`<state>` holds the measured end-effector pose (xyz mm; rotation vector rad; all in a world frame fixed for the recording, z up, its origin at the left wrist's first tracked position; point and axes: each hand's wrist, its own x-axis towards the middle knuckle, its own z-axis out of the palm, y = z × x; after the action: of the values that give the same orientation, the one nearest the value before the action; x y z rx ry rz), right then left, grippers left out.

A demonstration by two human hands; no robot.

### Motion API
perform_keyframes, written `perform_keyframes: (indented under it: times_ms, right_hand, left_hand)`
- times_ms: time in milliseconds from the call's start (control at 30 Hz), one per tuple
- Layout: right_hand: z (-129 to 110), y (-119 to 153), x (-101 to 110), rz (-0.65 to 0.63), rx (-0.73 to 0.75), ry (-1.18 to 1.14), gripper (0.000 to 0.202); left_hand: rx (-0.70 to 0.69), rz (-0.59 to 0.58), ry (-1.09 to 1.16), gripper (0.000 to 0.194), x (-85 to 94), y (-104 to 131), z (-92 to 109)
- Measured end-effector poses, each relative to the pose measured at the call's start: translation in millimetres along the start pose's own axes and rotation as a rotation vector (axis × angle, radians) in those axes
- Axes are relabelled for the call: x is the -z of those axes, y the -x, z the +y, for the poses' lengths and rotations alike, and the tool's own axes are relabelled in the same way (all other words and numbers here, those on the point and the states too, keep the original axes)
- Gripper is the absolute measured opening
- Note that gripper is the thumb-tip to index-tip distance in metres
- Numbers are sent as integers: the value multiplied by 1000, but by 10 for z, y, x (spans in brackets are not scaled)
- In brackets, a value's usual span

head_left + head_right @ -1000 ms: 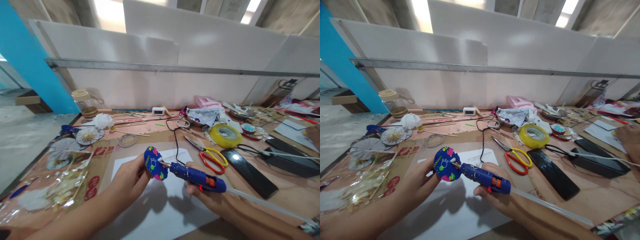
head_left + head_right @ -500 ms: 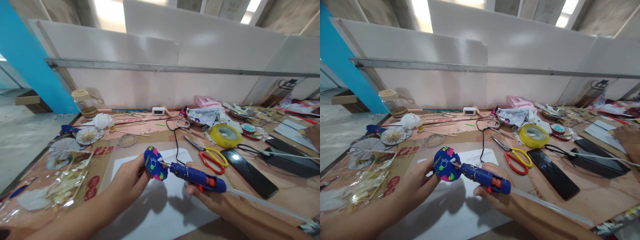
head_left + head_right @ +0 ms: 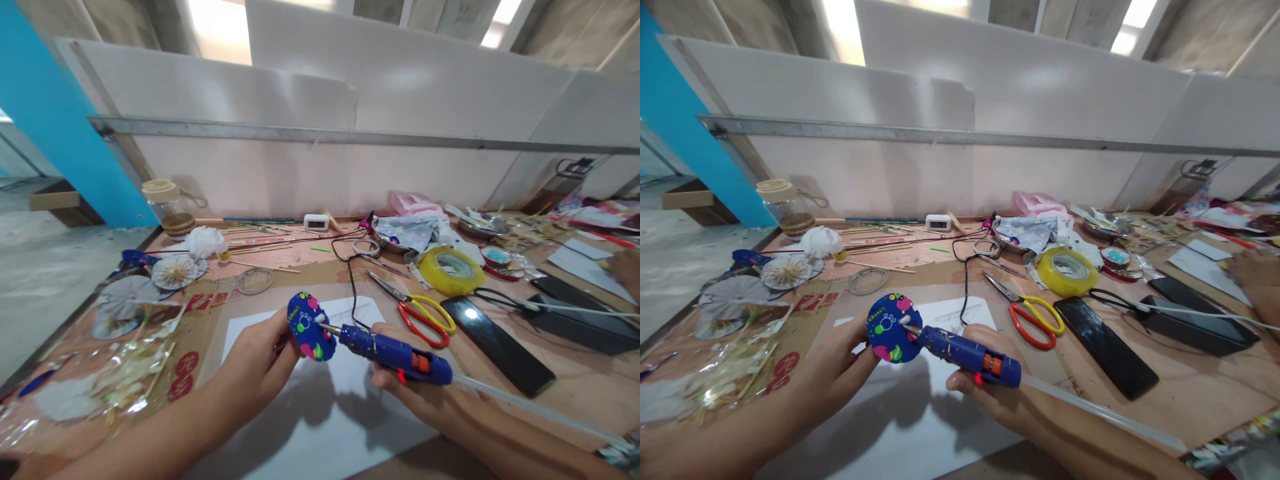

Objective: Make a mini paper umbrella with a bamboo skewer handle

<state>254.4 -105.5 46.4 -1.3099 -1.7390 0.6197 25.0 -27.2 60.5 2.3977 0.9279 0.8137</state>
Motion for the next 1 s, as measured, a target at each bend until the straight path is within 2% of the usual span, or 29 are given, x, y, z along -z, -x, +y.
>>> perform_keyframes:
  times_ms: [167,333,567,667,800,1000]
  right_hand:
    - [88,24,-40,23,7,17,59]
    - [71,7,-9,11,6,52,61]
    - [-3,-12,91,-99,-19,94,55]
    - [53,8,78,-18,-63,39,46]
    - [177,63,17,126,-154,-70,38]
    - [320,130,-18,138,-183,-112,32]
  left_hand:
    - [30,-22,11,17,1,-1,-2]
    - [-15,-7,12,19,13,-3,11]
    - [-49,-50,31,22,-23,20,-17]
    - [-67,-37,32,24,-29,15,-36]
    - [-119,73,-49,21,-21,-1,-56]
    - [-79,112,-64,17,-19,-18,-68]
